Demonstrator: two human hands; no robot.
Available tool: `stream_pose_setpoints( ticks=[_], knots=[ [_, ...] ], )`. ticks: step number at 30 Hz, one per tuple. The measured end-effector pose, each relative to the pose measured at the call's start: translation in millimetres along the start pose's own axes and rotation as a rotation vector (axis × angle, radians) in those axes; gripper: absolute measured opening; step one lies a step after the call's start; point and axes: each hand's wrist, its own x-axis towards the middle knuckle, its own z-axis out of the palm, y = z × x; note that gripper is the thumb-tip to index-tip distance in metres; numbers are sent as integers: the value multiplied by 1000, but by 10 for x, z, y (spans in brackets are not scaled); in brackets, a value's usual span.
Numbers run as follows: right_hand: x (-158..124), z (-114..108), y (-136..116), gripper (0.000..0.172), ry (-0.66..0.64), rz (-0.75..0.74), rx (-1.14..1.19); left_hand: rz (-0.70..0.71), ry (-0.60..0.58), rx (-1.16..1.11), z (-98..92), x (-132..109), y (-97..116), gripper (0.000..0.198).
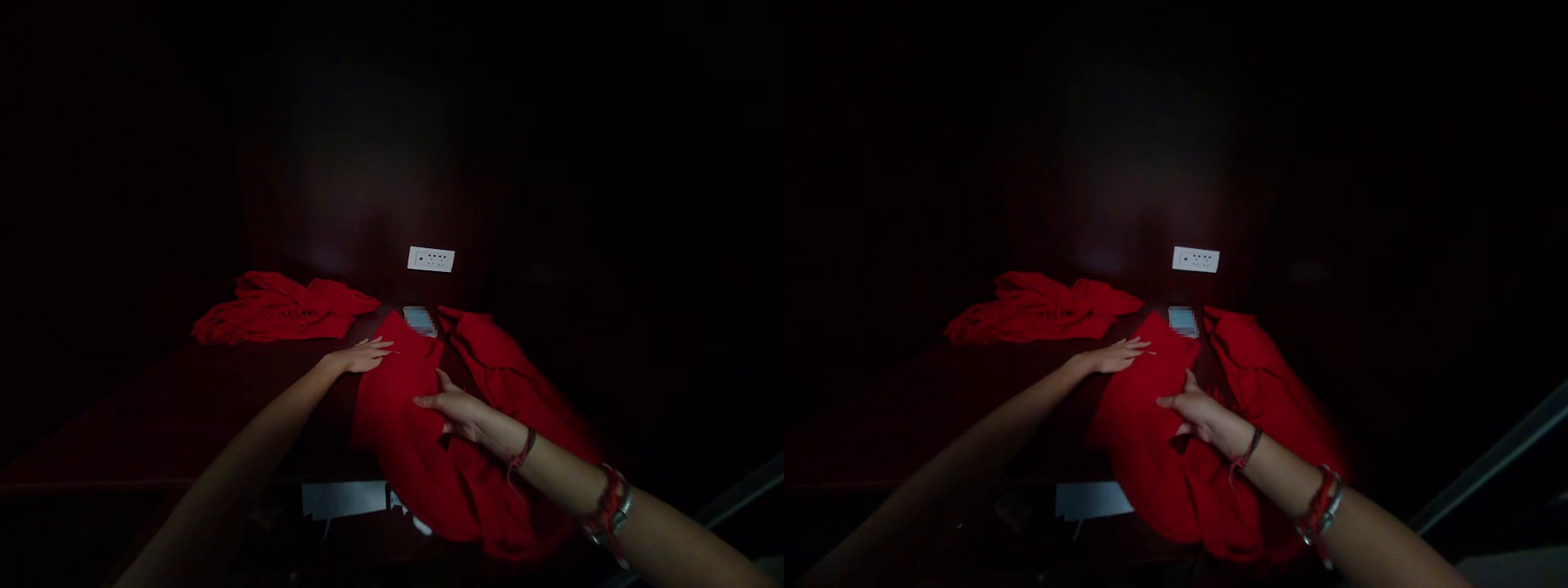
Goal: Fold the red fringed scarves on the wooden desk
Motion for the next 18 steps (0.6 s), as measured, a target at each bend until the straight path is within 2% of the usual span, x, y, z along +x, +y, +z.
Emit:
stream_pose_setpoints(
  ticks=[2, 3, 6, 7, 8, 9, 11, 13, 15, 18],
  knots=[
    [76, 6, -9, 84, 58, -24, 31, -4, 78, -29, -11, 54, -32, 40],
    [139, 4, -14, 85, 84, -52, 20, -13, 159, -52, -23, 63, -58, 40],
    [372, -18, -13, 81, 156, -136, -25, -143, 528, -142, -78, 18, -138, 38],
    [452, -28, -6, 80, 183, -160, -47, -210, 623, -183, -93, -14, -155, 36],
    [530, -39, 4, 80, 213, -182, -82, -269, 665, -240, -102, -50, -165, 34],
    [606, -49, 16, 80, 247, -206, -132, -314, 658, -314, -102, -86, -167, 32],
    [739, -66, 38, 80, 297, -263, -239, -347, 566, -488, -77, -143, -153, 29],
    [832, -75, 49, 81, 308, -318, -276, -378, 515, -649, -33, -166, -130, 25],
    [864, -79, 39, 80, 274, -337, -248, -444, 558, -756, 3, -155, -112, 18],
    [821, -107, -24, 77, 210, -284, -298, -531, 642, -796, 29, -105, -104, 10]
  ],
)
